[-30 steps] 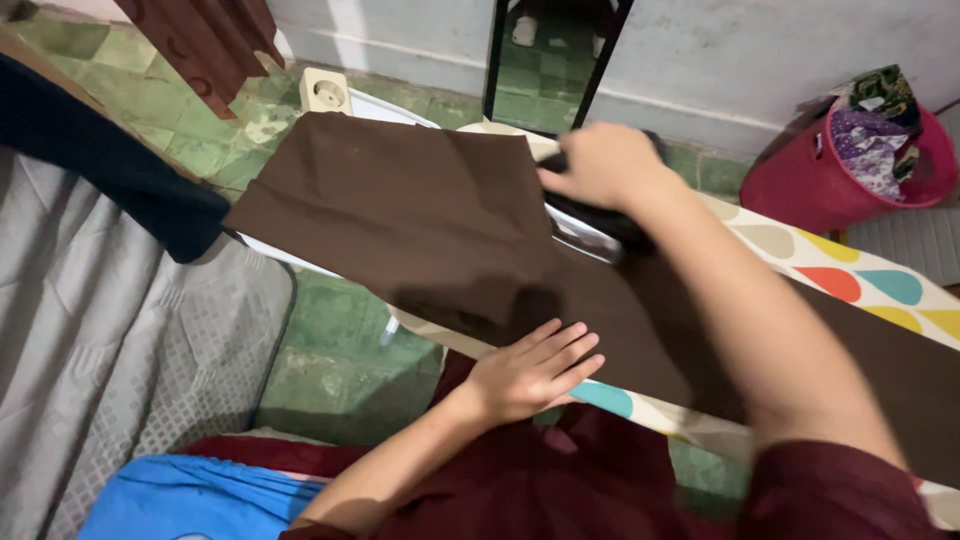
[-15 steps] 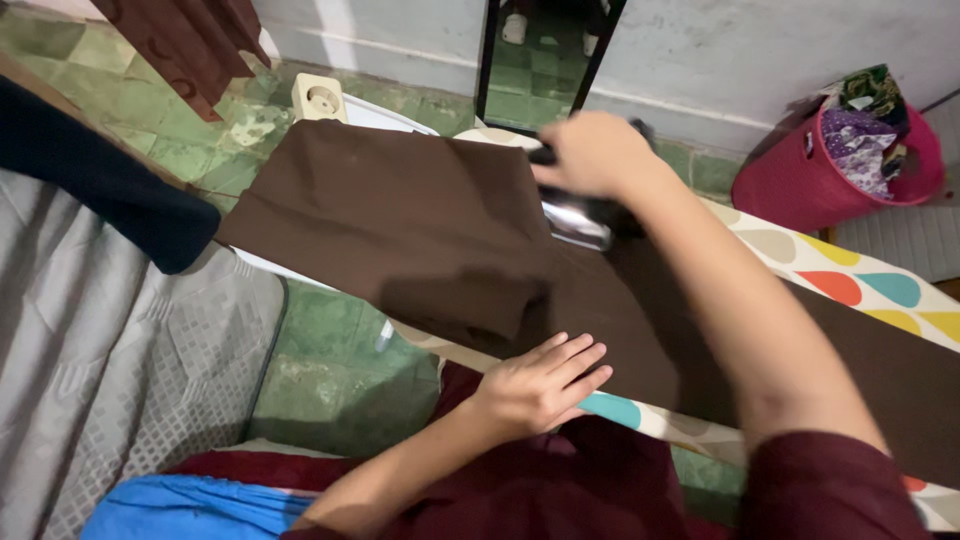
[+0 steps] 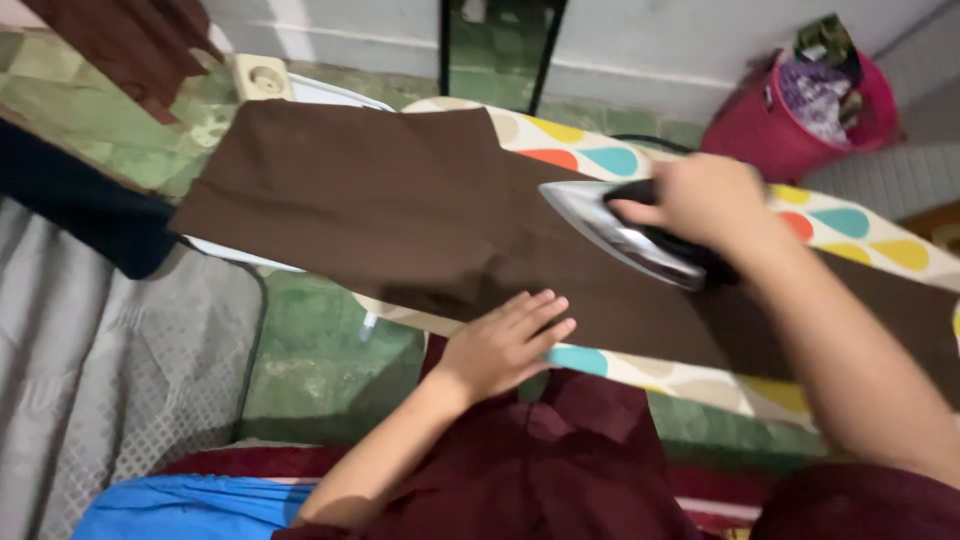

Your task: The person irons a brown garment on an ironing board. They repeatedly smooth the fabric with one hand and move the iron back and forth with the other, adjusting the garment's position multiple times to cover different sections.

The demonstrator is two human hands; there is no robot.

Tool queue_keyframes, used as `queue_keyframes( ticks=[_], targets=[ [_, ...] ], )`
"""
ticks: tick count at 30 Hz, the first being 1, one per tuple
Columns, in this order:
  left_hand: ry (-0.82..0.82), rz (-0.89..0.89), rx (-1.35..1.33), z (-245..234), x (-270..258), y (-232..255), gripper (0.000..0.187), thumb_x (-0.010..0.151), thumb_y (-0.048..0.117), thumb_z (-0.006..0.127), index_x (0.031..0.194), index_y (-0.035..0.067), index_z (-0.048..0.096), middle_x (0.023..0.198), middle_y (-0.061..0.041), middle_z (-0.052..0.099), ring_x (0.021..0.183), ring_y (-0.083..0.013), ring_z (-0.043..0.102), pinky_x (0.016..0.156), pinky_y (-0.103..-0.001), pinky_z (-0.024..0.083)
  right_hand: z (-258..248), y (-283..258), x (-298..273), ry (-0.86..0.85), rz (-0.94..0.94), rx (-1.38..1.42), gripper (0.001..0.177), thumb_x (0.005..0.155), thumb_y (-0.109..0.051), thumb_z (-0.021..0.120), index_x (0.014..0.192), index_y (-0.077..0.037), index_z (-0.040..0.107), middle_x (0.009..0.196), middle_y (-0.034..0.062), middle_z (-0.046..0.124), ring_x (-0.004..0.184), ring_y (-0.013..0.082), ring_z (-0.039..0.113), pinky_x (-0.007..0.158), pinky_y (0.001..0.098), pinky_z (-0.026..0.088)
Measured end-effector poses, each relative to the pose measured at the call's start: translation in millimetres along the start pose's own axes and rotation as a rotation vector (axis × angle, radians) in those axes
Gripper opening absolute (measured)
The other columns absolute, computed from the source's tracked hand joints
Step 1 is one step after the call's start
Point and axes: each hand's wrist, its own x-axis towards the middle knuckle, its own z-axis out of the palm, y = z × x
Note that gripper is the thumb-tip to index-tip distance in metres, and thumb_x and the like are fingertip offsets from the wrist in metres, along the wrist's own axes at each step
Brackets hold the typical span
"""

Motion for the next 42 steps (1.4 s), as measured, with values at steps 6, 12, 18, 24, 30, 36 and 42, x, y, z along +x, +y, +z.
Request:
queue_keyframes(
  ticks=[6,12,18,24,30,36,42],
  targets=[
    [0.012,0.006,0.086,0.5,2.9,3.4,0.062,0.08,0.029,0.08,0.137,0.013,0.062,0.147,-0.008,0.057,0.139,-0.0265,0.054,0.115,-0.042,0.045,78.9,186.0,-112.6,0.012,0.428,-0.051,0.082,0.084,-0.086,0.057,0.101,-0.009,0.08,0.083,0.0206,0.077,0.079,0.0377,0.076,0.074,0.0497,0.059],
    [0.039,0.068,0.136,-1.8,0.2,5.0,0.053,0.084,0.027,0.079,0.133,0.012,0.065,0.142,-0.006,0.061,0.133,-0.0247,0.058,0.114,-0.043,0.047,132.7,269.1,-192.1,0.103,0.499,-0.075,0.075,0.076,-0.084,0.063,0.104,-0.017,0.08,0.071,0.014,0.072,0.064,0.0312,0.071,0.064,0.0418,0.056],
    [0.239,0.151,0.262,9.3,-14.4,2.5,0.031,0.095,0.02,0.072,0.125,0.016,0.07,0.127,0.0,0.067,0.12,-0.019,0.062,0.107,-0.042,0.049,85.5,177.7,-179.5,0.151,0.206,-0.19,0.072,0.068,-0.083,0.069,0.108,-0.024,0.081,0.06,0.0074,0.067,0.048,0.0246,0.066,0.054,0.0339,0.053],
    [0.297,0.129,0.288,16.3,-30.2,6.9,0.029,0.097,0.013,0.064,0.124,0.014,0.072,0.126,-0.001,0.069,0.12,-0.0191,0.064,0.107,-0.04,0.051,15.1,31.9,-111.0,0.281,-0.203,-0.046,0.067,0.069,-0.081,0.068,0.088,-0.018,0.079,0.052,0.0097,0.063,0.05,0.0289,0.066,0.047,0.0402,0.049],
    [0.307,0.063,0.234,12.5,-34.6,18.3,0.031,0.095,0.011,0.063,0.125,0.013,0.071,0.129,-0.002,0.068,0.124,-0.0206,0.064,0.109,-0.041,0.052,-17.2,-50.1,-57.2,0.297,-0.322,0.001,0.068,0.075,-0.081,0.067,0.082,-0.014,0.076,0.056,0.0097,0.065,0.056,0.0299,0.067,0.05,0.0412,0.05],
    [0.345,0.094,0.215,16.7,-35.9,12.4,0.034,0.097,0.009,0.063,0.129,0.011,0.07,0.131,-0.001,0.068,0.124,-0.02,0.063,0.107,-0.039,0.053,-22.7,-64.9,-64.1,0.208,-0.39,0.015,0.066,0.071,-0.079,0.068,0.086,-0.016,0.078,0.054,0.0132,0.066,0.054,0.0323,0.068,0.052,0.0428,0.053],
    [0.336,0.067,0.211,27.9,-47.5,13.1,0.036,0.097,0.01,0.06,0.132,0.01,0.069,0.134,-0.002,0.066,0.125,-0.0202,0.061,0.108,-0.04,0.053,-21.2,-78.0,-60.2,0.298,-0.318,0.045,0.065,0.078,-0.077,0.068,0.087,-0.013,0.078,0.058,0.0125,0.066,0.058,0.0322,0.069,0.054,0.0434,0.054]
  ],
)
